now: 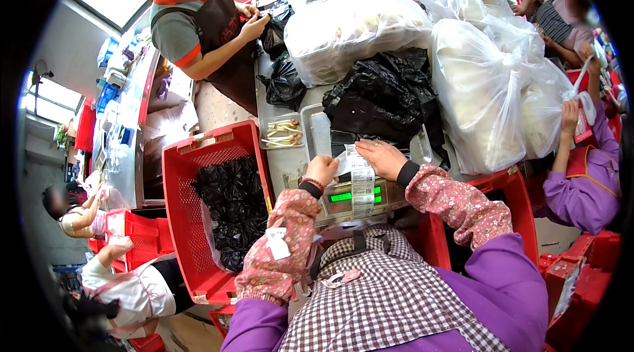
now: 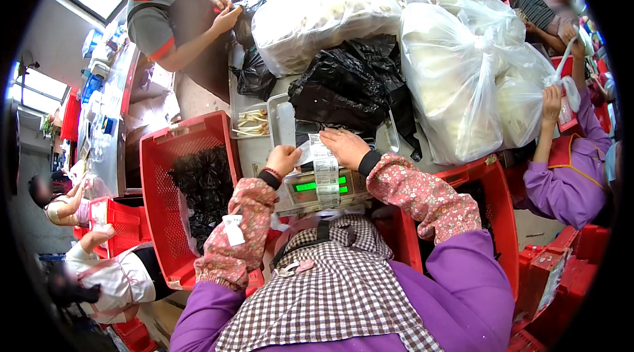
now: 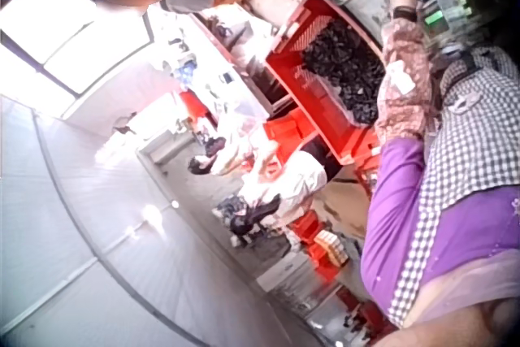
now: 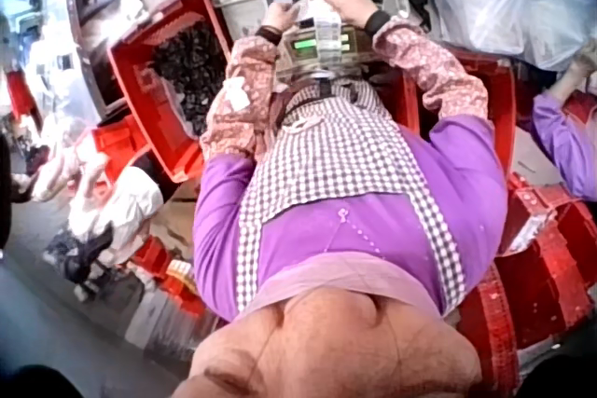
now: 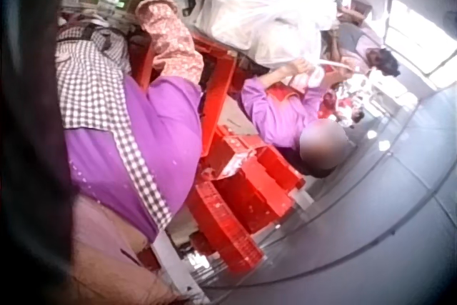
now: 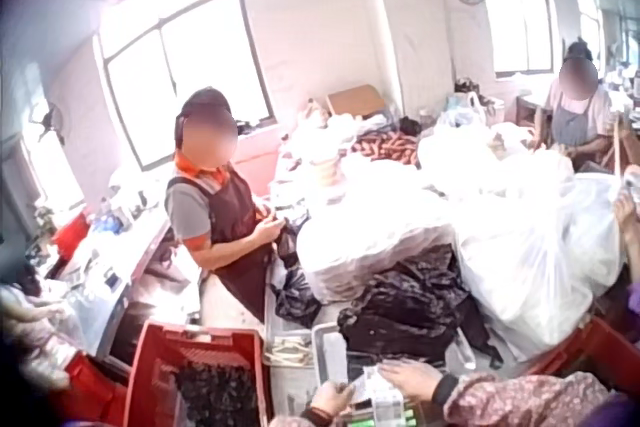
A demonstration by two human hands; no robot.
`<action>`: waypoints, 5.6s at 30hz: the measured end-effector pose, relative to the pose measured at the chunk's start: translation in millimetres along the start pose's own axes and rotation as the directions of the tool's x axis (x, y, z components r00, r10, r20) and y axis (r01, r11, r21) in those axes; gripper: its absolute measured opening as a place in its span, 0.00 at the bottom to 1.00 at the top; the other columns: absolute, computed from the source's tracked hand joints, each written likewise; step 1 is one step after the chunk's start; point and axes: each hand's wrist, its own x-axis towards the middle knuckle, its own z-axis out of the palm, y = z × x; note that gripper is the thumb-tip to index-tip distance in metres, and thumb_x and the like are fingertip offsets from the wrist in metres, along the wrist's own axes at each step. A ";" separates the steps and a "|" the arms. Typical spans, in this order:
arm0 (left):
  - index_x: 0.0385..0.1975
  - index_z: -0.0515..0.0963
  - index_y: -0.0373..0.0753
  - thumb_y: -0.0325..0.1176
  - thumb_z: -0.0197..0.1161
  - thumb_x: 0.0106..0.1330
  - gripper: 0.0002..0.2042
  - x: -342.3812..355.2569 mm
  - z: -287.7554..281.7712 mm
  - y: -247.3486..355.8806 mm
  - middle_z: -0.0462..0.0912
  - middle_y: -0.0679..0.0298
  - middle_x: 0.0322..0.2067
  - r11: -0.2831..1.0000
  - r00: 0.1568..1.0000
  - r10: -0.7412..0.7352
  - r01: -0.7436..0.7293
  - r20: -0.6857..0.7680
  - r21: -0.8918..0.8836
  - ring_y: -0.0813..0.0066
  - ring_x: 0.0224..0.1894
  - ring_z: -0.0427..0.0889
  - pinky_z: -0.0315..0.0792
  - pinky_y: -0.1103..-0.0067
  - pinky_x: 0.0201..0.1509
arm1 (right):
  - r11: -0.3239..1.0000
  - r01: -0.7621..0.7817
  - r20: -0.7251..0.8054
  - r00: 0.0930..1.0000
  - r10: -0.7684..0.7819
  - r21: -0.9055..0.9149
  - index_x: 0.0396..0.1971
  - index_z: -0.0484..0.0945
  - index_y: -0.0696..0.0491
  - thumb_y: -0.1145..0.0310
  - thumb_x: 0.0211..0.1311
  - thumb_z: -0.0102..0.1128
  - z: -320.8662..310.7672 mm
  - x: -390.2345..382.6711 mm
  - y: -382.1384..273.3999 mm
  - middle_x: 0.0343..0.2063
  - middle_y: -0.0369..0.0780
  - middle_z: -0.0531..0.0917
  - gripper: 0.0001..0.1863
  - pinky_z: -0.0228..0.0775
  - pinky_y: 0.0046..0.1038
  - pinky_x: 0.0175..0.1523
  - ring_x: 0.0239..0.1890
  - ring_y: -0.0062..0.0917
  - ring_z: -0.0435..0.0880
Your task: The person places black plastic bags containing goods onto a digital scale, prints a label, and affixes it to the bag. They then move the labeled bag into a red crate. This process is repeated for multiple items in a busy market setting.
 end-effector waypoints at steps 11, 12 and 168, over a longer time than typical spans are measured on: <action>0.30 0.74 0.30 0.39 0.63 0.57 0.15 -67.2 35.8 64.0 0.77 0.45 0.25 0.967 0.966 0.251 -0.253 0.059 0.031 0.47 0.33 0.78 0.70 0.63 0.36 | 0.994 -0.037 0.128 0.992 0.024 0.101 0.50 0.73 0.58 0.72 0.53 0.56 -13.2 8.0 2.4 0.56 0.45 0.73 0.22 0.63 0.34 0.62 0.59 0.37 0.70; 0.30 0.73 0.30 0.39 0.63 0.59 0.15 -73.7 37.4 55.0 0.75 0.48 0.23 0.934 0.931 0.352 -0.356 0.093 0.028 0.54 0.28 0.75 0.69 0.67 0.33 | 0.998 0.005 -0.043 0.999 -0.003 0.062 0.42 0.76 0.57 0.70 0.52 0.59 -18.7 10.5 -2.3 0.48 0.43 0.78 0.16 0.66 0.35 0.56 0.53 0.38 0.74; 0.23 0.80 0.31 0.39 0.64 0.58 0.14 42.0 27.6 -18.1 0.80 0.57 0.16 0.999 0.983 -0.032 0.025 -0.182 -0.040 0.68 0.21 0.81 0.73 0.72 0.29 | 0.991 -0.118 -0.580 0.804 0.133 0.064 0.28 0.77 0.53 0.71 0.56 0.56 -101.9 68.2 -16.2 0.29 0.41 0.79 0.03 0.70 0.35 0.41 0.35 0.37 0.78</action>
